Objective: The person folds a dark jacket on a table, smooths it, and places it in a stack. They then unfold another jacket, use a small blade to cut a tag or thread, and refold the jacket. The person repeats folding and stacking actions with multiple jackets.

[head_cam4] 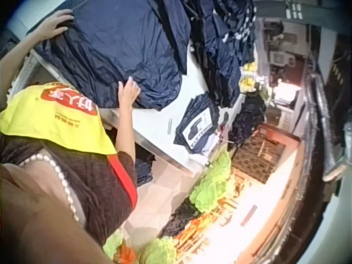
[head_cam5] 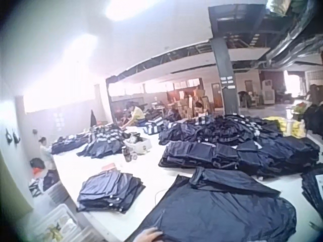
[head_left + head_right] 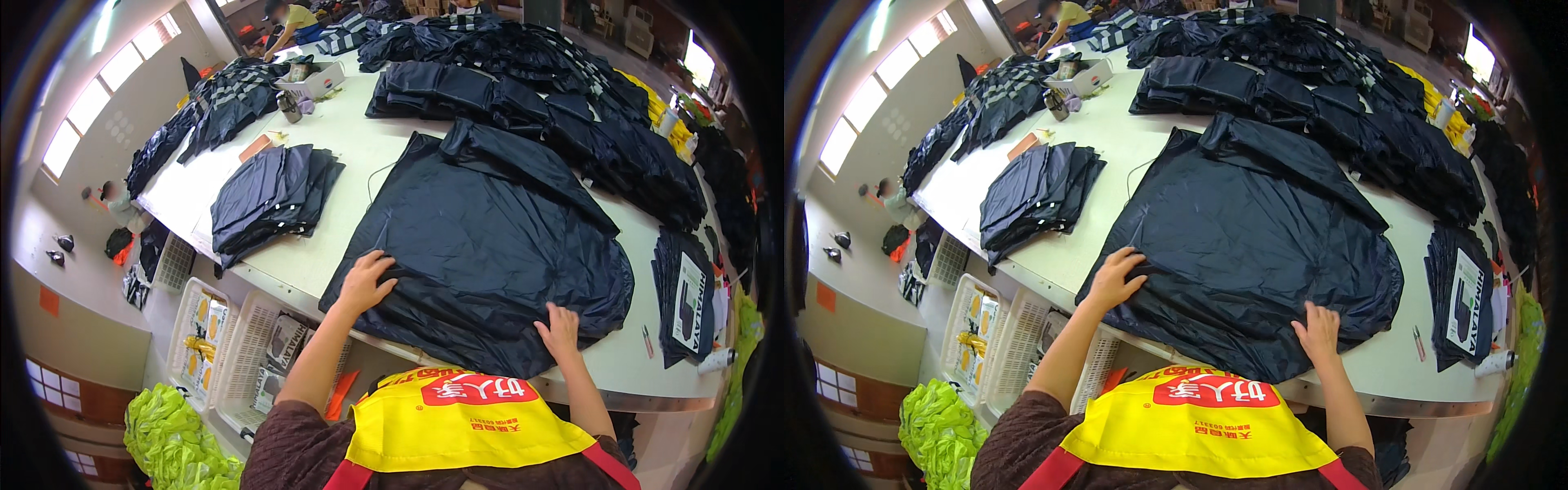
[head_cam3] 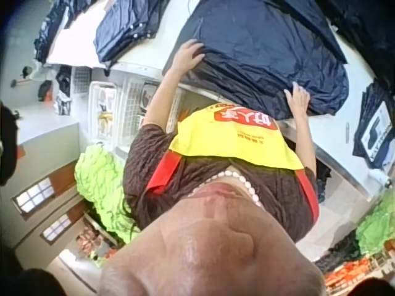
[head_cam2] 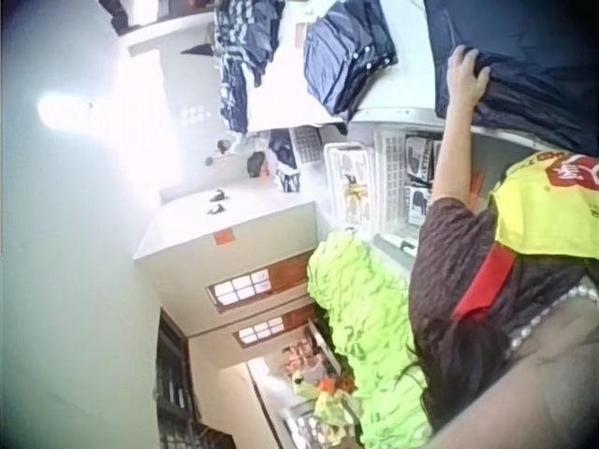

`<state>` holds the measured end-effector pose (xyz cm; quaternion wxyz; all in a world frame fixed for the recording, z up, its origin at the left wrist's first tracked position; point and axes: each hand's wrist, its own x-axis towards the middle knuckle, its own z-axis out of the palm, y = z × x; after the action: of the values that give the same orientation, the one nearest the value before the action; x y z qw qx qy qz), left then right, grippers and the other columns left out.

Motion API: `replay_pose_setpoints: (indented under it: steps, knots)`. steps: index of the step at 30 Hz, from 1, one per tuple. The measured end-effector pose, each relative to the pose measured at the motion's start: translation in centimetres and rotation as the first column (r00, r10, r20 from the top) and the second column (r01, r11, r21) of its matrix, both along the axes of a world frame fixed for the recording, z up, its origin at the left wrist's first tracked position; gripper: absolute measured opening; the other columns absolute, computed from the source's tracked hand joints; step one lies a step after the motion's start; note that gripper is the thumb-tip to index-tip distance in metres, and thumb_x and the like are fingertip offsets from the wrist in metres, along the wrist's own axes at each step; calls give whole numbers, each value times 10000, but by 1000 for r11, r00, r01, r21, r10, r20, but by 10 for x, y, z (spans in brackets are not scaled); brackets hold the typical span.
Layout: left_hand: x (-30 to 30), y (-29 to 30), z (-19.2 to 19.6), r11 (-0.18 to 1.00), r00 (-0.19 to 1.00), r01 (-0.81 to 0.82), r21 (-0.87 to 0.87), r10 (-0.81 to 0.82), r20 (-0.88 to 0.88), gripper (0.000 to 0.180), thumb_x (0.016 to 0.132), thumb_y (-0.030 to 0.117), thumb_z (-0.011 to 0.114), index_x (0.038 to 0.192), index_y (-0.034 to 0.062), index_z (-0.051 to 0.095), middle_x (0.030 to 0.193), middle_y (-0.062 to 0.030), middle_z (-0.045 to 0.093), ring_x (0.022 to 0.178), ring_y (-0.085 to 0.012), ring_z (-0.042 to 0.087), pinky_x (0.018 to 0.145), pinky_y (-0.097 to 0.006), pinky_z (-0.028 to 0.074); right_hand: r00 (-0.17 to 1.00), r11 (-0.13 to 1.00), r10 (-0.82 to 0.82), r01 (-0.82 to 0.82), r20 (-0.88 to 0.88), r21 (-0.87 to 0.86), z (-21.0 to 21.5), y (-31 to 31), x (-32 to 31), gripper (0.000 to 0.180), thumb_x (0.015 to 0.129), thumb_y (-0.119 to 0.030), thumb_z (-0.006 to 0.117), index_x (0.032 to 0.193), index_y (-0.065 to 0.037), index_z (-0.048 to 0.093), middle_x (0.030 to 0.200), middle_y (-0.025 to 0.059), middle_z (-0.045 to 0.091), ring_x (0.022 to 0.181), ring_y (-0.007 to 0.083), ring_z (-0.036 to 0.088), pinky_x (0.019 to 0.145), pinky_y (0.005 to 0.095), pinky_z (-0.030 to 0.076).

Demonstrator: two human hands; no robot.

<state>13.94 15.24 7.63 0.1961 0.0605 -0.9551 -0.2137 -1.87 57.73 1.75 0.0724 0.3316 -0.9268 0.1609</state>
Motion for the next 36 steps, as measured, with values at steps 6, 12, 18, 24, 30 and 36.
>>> replay_pose_setpoints:
  steps: [6, 12, 18, 24, 30, 36]
  knots:
    - [-25, -29, -36, 795, 969, -219, 566, 111, 220, 475, 805, 376, 660, 1140, 44, 603, 1159, -160, 580, 1069, -275, 553, 917, -334, 424, 994, 972, 39, -14, 102, -236, -20, 6, -2, 303, 800, -299, 658, 855, -13, 575, 794, 153, 577, 752, 346, 573, 637, 405, 459]
    - [-31, -43, -53, 912, 779, -161, 377, -118, 616, 428, 681, 153, 736, 1071, 22, 619, 968, -148, 651, 924, -266, 621, 810, -326, 482, 972, 995, -42, 63, 232, -82, -16, 6, -10, 372, 821, -361, 619, 729, -14, 524, 730, 169, 579, 711, 365, 579, 599, 437, 437]
    - [-22, -37, -62, 987, 706, -54, 153, -71, 705, 300, 676, 146, 721, 945, 23, 670, 905, -162, 667, 862, -293, 642, 784, -343, 501, 960, 985, -37, 82, 278, -151, -18, 9, -14, 415, 804, -414, 621, 688, -25, 529, 699, 157, 581, 672, 361, 576, 585, 430, 433]
    - [-12, -51, -56, 984, 746, -135, 113, 26, 665, 157, 701, 173, 715, 803, 57, 690, 790, -142, 667, 759, -255, 645, 701, -341, 505, 921, 981, -24, 96, 389, -166, -21, 11, -22, 414, 810, -399, 617, 699, -5, 559, 697, 187, 580, 668, 369, 569, 583, 425, 426]
    - [-11, -38, -1, 336, 798, -586, 738, 81, 597, 146, 791, 197, 676, 866, 80, 630, 719, -18, 600, 701, -180, 597, 660, -309, 476, 862, 953, -60, 199, 503, -228, -23, 22, -32, 404, 830, -343, 595, 654, 16, 534, 642, 202, 538, 624, 361, 542, 575, 417, 400]
    - [-4, -21, 3, -164, 842, -511, 844, 101, 529, 171, 779, 156, 671, 909, 50, 641, 793, -72, 643, 699, -180, 607, 687, -295, 506, 937, 975, -99, 158, 334, -154, -22, 15, -31, 398, 825, -381, 589, 668, -16, 576, 696, 173, 571, 708, 358, 573, 615, 429, 429]
